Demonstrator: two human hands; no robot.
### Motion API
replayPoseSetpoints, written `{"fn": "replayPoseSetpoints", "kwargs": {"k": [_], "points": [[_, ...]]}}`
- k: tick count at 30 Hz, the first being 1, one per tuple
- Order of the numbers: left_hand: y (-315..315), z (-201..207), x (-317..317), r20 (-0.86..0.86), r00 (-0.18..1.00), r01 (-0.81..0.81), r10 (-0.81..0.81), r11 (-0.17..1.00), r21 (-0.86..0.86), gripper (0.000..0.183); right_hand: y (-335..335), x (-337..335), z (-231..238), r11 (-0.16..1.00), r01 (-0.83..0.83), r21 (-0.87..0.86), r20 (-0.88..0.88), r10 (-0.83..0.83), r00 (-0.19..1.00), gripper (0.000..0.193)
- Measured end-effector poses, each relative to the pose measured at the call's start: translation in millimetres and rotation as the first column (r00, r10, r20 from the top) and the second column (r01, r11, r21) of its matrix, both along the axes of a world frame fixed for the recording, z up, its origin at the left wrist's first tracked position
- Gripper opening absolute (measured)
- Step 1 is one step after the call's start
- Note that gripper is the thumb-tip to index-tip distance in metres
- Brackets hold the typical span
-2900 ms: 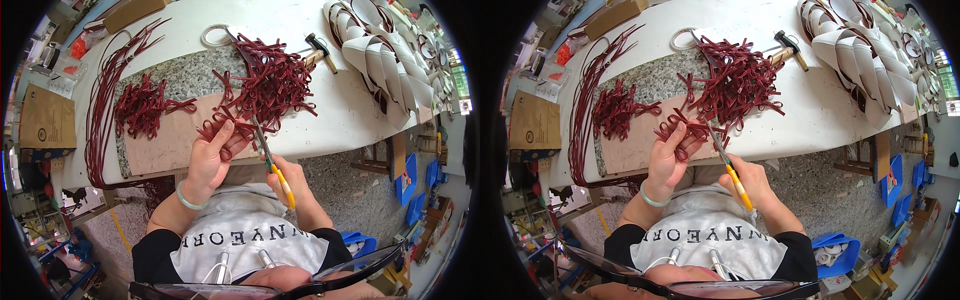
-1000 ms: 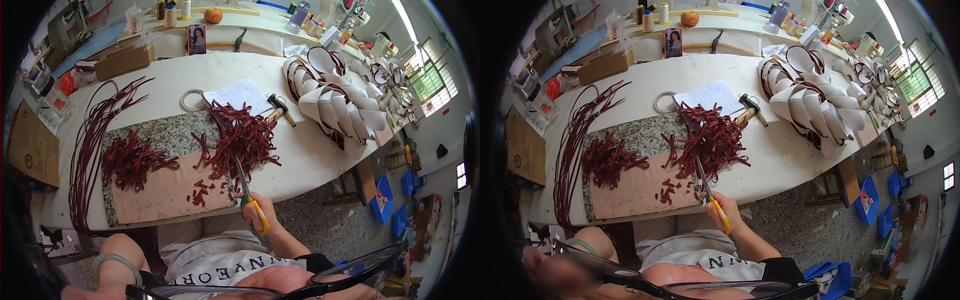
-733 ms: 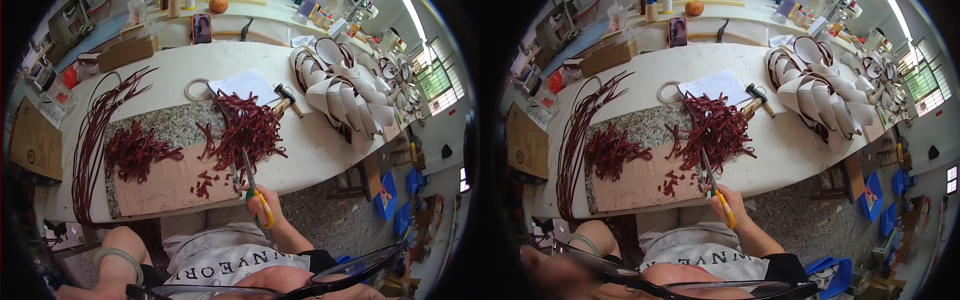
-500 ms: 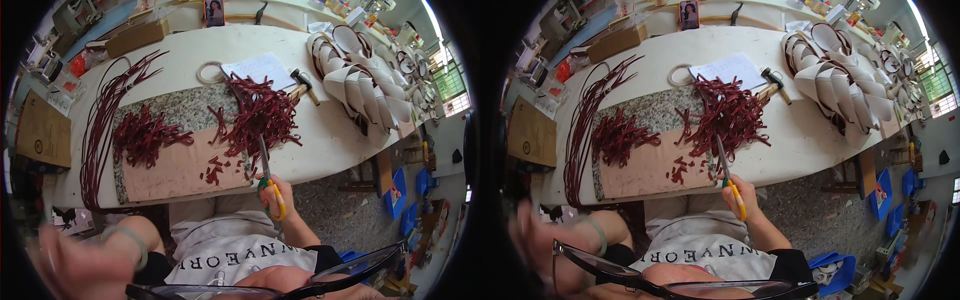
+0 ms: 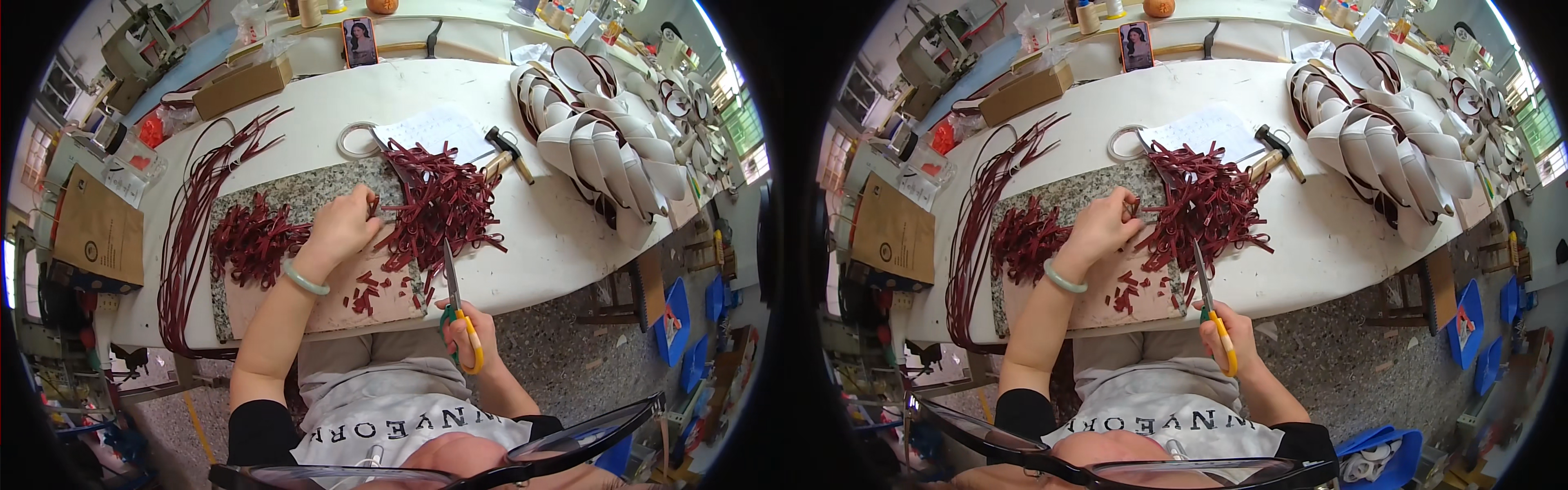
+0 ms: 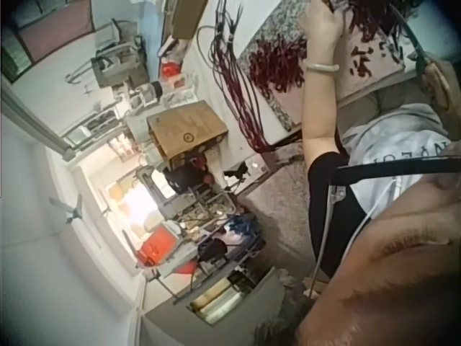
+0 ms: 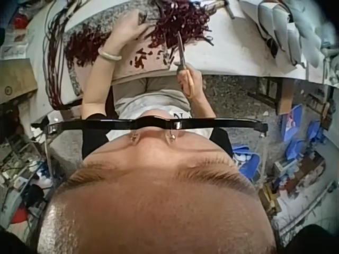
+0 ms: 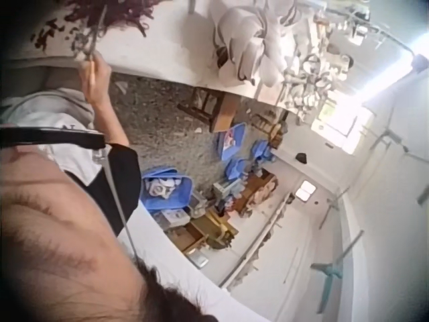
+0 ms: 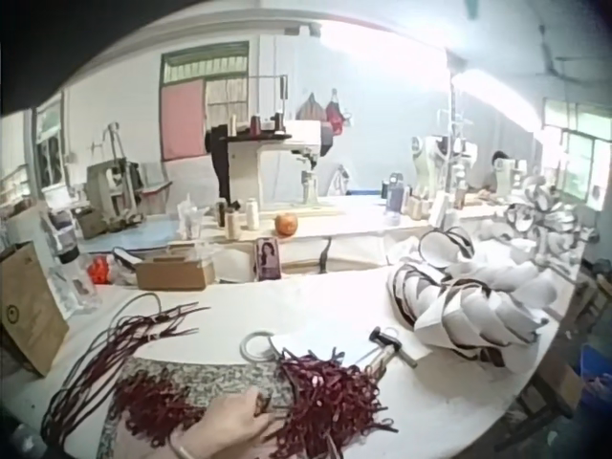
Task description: Trimming red leather straps with scissors at a workbench.
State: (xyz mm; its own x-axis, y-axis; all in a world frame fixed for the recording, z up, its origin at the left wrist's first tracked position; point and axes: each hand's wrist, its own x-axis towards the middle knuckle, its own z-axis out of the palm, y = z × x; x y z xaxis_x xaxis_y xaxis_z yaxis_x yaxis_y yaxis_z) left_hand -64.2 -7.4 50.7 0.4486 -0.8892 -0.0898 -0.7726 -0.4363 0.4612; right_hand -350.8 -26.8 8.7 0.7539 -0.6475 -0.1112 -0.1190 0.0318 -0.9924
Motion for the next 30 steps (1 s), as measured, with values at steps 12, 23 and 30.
{"fn": "replayPoseSetpoints", "kwargs": {"k": [12,23,30], "points": [[71.0,17.1,-63.6,-0.987,0.15,-0.347,-0.065,0.931,-0.114,0.028,-11.8,7.9,30.9,0.956,-0.283,-0.08,-0.252,0.255,0.933,0.052],[80.7,11.6,-79.8,-0.993,0.088,-0.266,-0.079,0.959,-0.1,0.027,-1.1,4.3,29.7,0.924,-0.334,-0.185,-0.316,0.266,0.911,0.047],[78.3,6.5,-83.0,-0.995,0.053,-0.318,-0.079,0.944,-0.092,0.025,4.4,2.7,30.2,0.972,-0.234,-0.016,-0.282,0.22,0.934,0.046]]}}
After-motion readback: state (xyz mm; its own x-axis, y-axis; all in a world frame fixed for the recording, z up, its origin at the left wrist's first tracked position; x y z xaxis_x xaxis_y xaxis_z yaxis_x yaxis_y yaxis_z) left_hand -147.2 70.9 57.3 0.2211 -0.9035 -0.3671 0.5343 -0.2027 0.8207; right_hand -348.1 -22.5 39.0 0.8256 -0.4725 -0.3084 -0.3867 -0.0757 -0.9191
